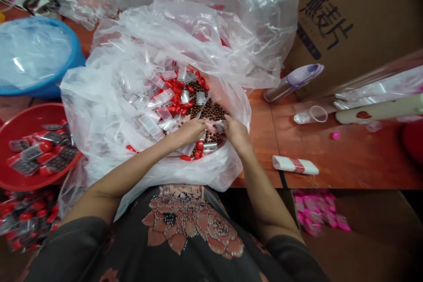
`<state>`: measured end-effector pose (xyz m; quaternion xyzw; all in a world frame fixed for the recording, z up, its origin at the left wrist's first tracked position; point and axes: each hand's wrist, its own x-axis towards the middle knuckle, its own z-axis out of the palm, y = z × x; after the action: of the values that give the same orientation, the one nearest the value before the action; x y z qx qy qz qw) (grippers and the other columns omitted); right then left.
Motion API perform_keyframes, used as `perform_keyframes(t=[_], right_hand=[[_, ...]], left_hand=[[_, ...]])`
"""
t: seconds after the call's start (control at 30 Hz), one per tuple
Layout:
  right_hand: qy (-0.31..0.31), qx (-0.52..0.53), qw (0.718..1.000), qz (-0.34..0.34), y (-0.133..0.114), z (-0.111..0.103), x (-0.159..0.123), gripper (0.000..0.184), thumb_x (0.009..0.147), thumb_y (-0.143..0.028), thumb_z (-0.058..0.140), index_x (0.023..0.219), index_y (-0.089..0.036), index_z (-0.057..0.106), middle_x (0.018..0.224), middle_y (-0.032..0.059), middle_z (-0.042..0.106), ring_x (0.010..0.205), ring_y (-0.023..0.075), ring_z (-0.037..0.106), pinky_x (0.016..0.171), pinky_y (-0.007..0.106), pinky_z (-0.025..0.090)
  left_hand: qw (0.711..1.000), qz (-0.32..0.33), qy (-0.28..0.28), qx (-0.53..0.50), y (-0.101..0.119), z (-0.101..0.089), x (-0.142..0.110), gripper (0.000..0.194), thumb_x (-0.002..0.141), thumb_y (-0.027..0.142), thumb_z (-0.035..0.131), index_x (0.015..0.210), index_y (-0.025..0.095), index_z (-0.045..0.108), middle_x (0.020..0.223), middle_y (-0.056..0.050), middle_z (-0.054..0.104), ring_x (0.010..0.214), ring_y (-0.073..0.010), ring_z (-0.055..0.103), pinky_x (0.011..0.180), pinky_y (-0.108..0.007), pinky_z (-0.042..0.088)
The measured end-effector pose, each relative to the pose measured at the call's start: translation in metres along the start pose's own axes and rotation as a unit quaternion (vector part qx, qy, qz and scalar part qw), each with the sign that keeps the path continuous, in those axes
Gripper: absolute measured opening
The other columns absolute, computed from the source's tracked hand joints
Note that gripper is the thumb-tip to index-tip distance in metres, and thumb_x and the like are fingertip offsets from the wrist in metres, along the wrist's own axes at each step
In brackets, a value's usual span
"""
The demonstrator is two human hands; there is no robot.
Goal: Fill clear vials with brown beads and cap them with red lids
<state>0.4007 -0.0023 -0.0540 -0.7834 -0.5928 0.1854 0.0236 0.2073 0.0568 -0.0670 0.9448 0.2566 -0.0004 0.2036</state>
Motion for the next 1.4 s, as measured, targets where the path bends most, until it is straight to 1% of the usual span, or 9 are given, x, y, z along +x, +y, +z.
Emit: perform_keyframes(t=[0.1,0.2,0.4,0.57,0.7,0.87,1.03,1.2,1.4], right_hand=[[0.021,-0.038,0.999,0.001,-0.006,0.006,-0.002,0.034,0.099,-0.02,0.042,0.126,-0.011,0.061,0.116,0.0172,0.069,0.104,0.0257,0.067,0.088,0.032,0.047],[0.011,-0.042,0.999,-0.031,-0.015,0.018,-0.004,0.035,0.101,-0.026,0.039,0.118,-0.01,0.064,0.118,0.0186,0.065,0.103,0.0251,0.065,0.089,0.033,0.048],[0.074,-0.008,0.995,-0.068,-0.012,0.034,-0.018,0.045,0.099,-0.017,0.036,0.141,-0.011,0.049,0.125,0.0209,0.06,0.105,0.0285,0.063,0.091,0.041,0.051],[0.065,-0.031,0.99,-0.12,-0.007,0.041,-0.026,0.048,0.096,-0.018,0.04,0.143,-0.006,0.044,0.136,0.0263,0.055,0.12,0.0337,0.055,0.099,0.05,0.047],[0.045,-0.056,0.992,-0.102,-0.002,0.032,-0.031,0.046,0.096,-0.019,0.04,0.139,-0.006,0.047,0.122,0.0237,0.063,0.1,0.0288,0.063,0.086,0.042,0.051],[0.02,-0.128,0.991,-0.024,0.003,0.008,-0.025,0.026,0.094,-0.016,0.047,0.112,-0.009,0.065,0.102,0.0188,0.07,0.09,0.0264,0.065,0.079,0.034,0.047],[0.004,-0.158,0.985,-0.076,-0.009,0.0,0.0,0.025,0.092,-0.009,0.046,0.106,-0.008,0.067,0.106,0.0203,0.071,0.097,0.0279,0.063,0.085,0.036,0.045],[-0.001,-0.112,0.983,-0.143,-0.02,0.01,0.026,0.029,0.092,-0.012,0.049,0.115,-0.01,0.066,0.115,0.0177,0.071,0.104,0.0265,0.063,0.094,0.036,0.046],[0.037,0.1,0.982,-0.158,-0.011,0.036,0.042,0.045,0.087,-0.015,0.057,0.133,-0.015,0.06,0.133,0.0146,0.065,0.123,0.0264,0.06,0.106,0.042,0.046]], left_hand=[[1.0,0.0,-0.013,0.026,0.006,0.009,0.013,0.031,0.095,0.015,0.044,0.104,0.013,0.074,0.11,-0.014,0.07,0.102,-0.0257,0.062,0.087,-0.038,0.047],[1.0,-0.009,0.02,0.022,0.011,0.017,0.015,0.031,0.096,0.019,0.047,0.115,0.015,0.072,0.125,-0.014,0.066,0.112,-0.0292,0.058,0.091,-0.042,0.045],[0.999,-0.021,0.035,0.01,0.014,0.026,0.006,0.037,0.097,0.022,0.046,0.128,0.014,0.064,0.14,-0.015,0.058,0.12,-0.0335,0.053,0.094,-0.045,0.04],[0.999,-0.032,0.04,-0.001,0.016,0.029,0.005,0.037,0.098,0.022,0.044,0.129,0.014,0.063,0.142,-0.016,0.055,0.121,-0.0342,0.05,0.093,-0.045,0.038],[0.999,-0.027,0.046,0.013,0.015,0.031,0.004,0.033,0.098,0.023,0.045,0.12,0.015,0.069,0.139,-0.015,0.058,0.118,-0.0329,0.051,0.091,-0.044,0.039],[0.999,-0.022,0.041,0.014,0.014,0.033,0.003,0.029,0.097,0.023,0.047,0.108,0.015,0.073,0.125,-0.014,0.065,0.111,-0.0324,0.052,0.088,-0.043,0.038],[0.998,-0.031,0.046,0.009,0.015,0.034,0.002,0.032,0.099,0.025,0.045,0.114,0.016,0.072,0.13,-0.014,0.063,0.111,-0.0329,0.052,0.086,-0.042,0.038],[0.998,-0.029,0.054,-0.016,0.014,0.035,0.002,0.03,0.097,0.024,0.048,0.113,0.017,0.073,0.13,-0.013,0.064,0.111,-0.0308,0.053,0.09,-0.044,0.037],[0.99,-0.028,0.065,-0.123,0.009,0.027,0.0,0.024,0.096,0.031,0.055,0.098,0.016,0.074,0.107,-0.012,0.071,0.104,-0.0287,0.058,0.093,-0.043,0.04]])
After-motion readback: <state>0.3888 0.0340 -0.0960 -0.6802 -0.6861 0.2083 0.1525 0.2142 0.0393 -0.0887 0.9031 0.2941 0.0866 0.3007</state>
